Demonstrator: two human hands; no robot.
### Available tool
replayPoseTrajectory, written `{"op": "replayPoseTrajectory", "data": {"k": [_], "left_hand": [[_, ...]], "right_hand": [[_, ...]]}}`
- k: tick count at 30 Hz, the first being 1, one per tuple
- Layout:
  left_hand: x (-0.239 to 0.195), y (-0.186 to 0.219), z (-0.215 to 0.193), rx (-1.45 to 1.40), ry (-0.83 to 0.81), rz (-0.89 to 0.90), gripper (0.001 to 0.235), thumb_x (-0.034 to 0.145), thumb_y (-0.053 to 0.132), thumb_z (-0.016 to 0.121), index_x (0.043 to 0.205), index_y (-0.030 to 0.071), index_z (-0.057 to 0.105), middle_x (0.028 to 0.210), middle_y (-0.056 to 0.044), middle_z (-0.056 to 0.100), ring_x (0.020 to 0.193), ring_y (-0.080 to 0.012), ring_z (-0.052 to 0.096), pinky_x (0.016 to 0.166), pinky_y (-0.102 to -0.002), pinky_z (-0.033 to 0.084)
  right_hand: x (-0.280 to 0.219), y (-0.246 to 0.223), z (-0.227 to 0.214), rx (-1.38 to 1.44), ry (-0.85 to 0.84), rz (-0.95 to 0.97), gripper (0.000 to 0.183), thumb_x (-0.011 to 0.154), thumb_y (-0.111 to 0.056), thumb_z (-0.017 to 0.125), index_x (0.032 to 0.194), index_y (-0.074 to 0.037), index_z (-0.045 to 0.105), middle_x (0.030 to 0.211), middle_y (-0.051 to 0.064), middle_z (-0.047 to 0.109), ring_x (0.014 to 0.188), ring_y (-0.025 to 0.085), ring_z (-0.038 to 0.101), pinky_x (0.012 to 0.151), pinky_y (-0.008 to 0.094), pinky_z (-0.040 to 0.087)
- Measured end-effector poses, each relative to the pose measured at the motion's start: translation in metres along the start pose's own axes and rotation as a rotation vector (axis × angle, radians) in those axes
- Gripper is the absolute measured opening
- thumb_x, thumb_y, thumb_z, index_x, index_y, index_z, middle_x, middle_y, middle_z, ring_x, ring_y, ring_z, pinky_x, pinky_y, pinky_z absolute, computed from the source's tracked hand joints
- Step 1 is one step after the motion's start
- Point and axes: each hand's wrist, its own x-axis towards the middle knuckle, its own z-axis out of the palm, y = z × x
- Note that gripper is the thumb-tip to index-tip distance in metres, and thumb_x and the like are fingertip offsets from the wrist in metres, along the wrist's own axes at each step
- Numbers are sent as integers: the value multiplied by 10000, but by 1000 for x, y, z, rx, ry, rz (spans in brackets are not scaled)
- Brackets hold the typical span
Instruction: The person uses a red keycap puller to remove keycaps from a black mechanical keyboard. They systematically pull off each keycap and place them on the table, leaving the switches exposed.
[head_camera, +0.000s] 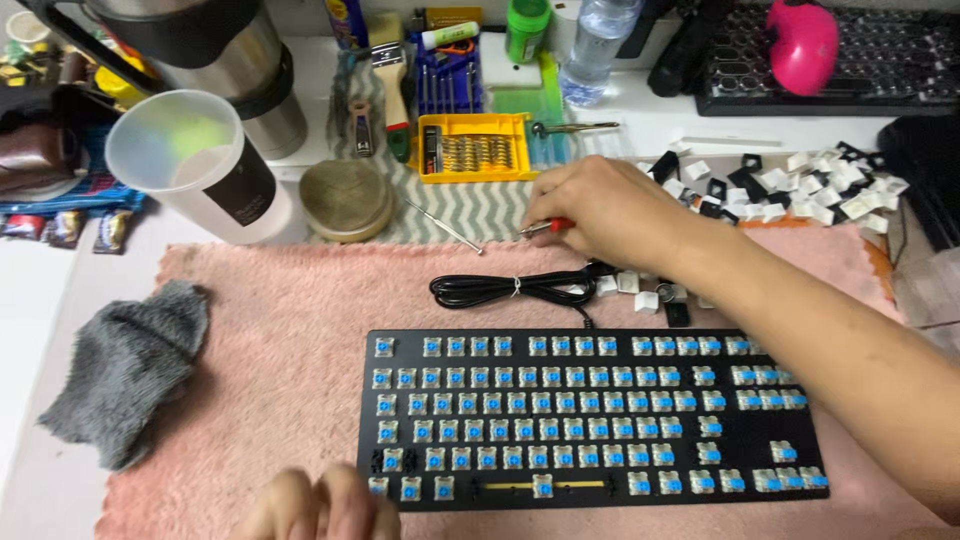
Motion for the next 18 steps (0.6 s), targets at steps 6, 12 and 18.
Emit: {"op": "replayPoseTrajectory", "data": {"k": [6,12,18], "left_hand": [[-21,1,-64,253,118,-39,361,956,-310,614,1095,23,628,1150,-268,676,962,-408,738,767,-395,646],[36,-1,63,306,978,-323,423,1098,-258,421,1460,-223,636,1358,-511,692,1257,-699,676,1132,-622,512],[59,-36,79,57,514,-263,413,1227,11,572,1555,-238,603,1497,-513,646,1403,-641,642,1239,-600,493]], "right_hand": [[0,-13,-22,208,-109,174,206,996,-217,880,1193,-167,917,1146,5,882,1061,178,805,1080,382,625],[-7,-22,-31,467,49,380,148,1033,-214,830,1160,-183,901,1264,24,873,1060,182,772,981,401,624],[-33,-55,-56,589,160,487,138,1024,-267,839,1129,-206,905,1153,-10,903,918,131,679,944,377,596]]}}
